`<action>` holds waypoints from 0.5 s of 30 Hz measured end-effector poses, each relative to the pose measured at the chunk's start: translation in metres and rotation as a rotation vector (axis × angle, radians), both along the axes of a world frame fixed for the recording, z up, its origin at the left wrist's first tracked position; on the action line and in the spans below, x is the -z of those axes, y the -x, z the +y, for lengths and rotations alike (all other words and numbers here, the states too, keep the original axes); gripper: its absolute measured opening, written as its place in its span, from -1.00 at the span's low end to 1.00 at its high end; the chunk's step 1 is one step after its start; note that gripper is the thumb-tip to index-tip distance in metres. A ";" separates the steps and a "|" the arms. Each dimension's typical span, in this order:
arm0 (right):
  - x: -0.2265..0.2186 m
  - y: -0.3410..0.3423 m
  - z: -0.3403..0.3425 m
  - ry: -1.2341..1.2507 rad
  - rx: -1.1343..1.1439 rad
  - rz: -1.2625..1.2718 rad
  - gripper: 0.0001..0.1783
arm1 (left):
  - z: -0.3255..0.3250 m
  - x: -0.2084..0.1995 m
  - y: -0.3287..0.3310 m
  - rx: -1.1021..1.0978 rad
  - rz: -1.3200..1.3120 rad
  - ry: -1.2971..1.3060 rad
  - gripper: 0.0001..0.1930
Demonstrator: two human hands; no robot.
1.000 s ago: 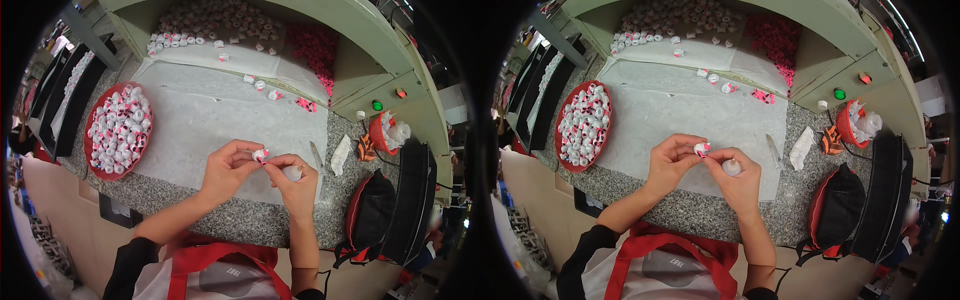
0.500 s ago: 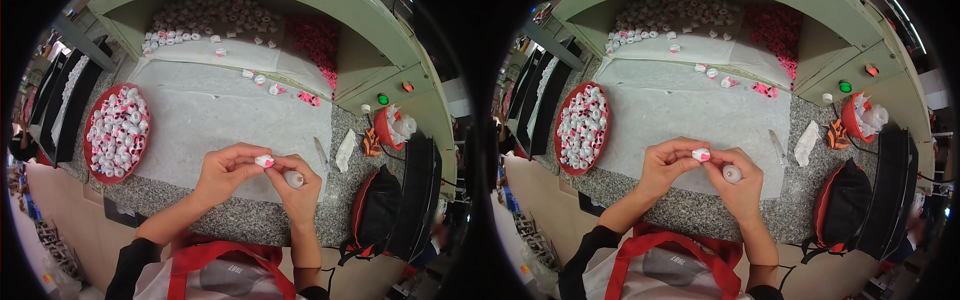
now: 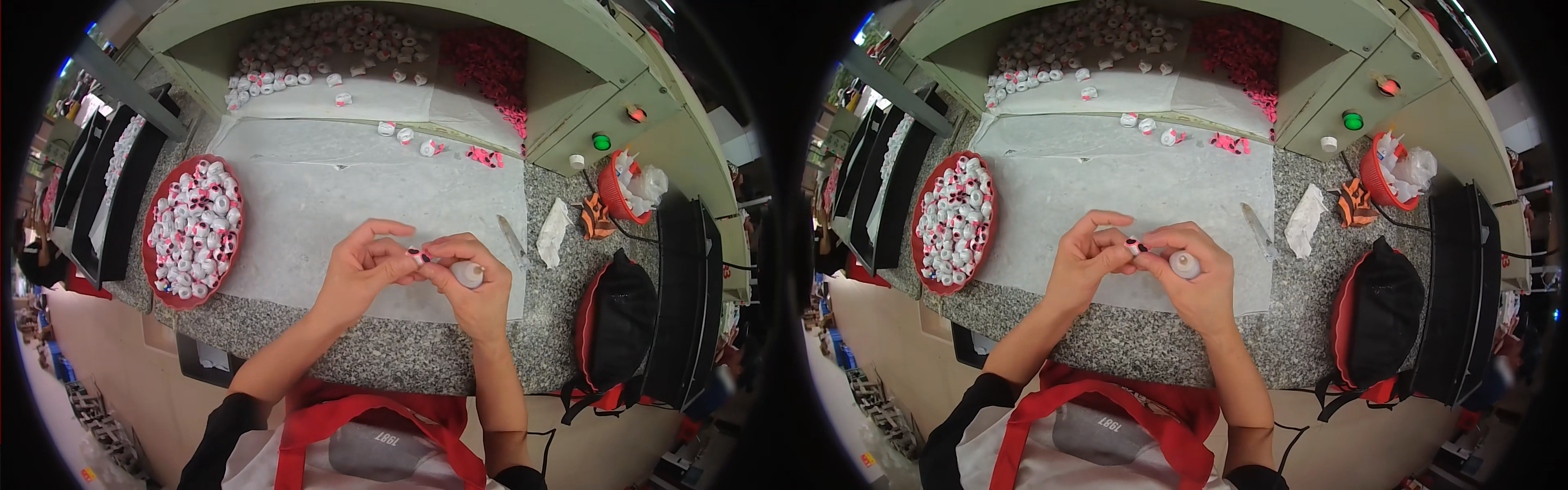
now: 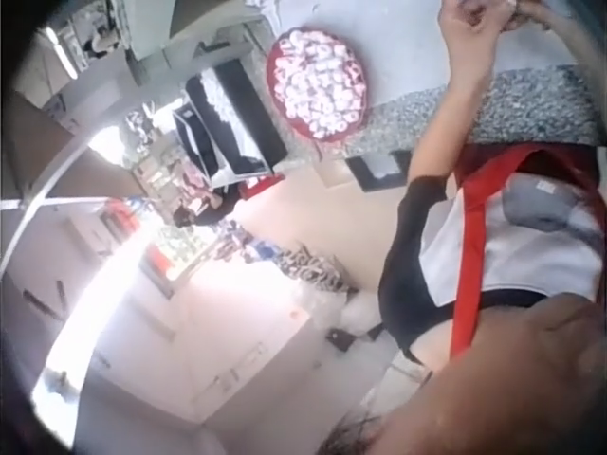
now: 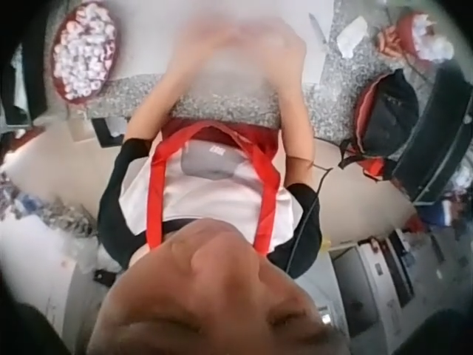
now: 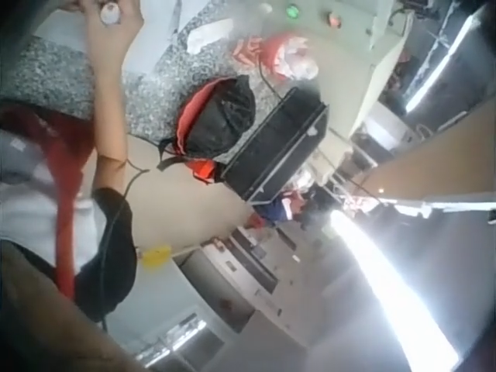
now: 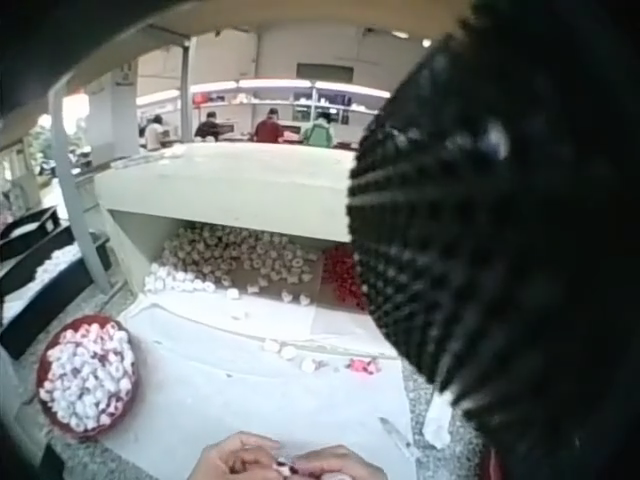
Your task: Applying glue and attaching small pink bows to white cat figurines at a factory workstation.
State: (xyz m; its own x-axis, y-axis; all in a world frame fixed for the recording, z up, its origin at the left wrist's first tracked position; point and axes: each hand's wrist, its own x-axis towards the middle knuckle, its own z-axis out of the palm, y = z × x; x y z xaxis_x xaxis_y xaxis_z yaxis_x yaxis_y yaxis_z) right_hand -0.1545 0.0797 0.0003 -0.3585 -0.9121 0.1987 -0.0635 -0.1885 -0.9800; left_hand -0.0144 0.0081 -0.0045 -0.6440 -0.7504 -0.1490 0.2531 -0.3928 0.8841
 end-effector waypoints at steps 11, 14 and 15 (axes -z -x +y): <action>0.004 -0.003 -0.002 -0.105 -0.100 -0.393 -0.85 | -0.008 -0.001 -0.005 0.085 0.015 0.118 -0.76; 0.009 -0.012 -0.008 -0.110 -0.147 -0.368 -0.89 | -0.007 -0.003 -0.010 -0.007 0.036 0.104 -0.77; 0.015 -0.012 -0.006 -0.086 -0.087 -0.395 -0.90 | -0.005 -0.004 -0.010 0.044 0.049 0.042 -0.78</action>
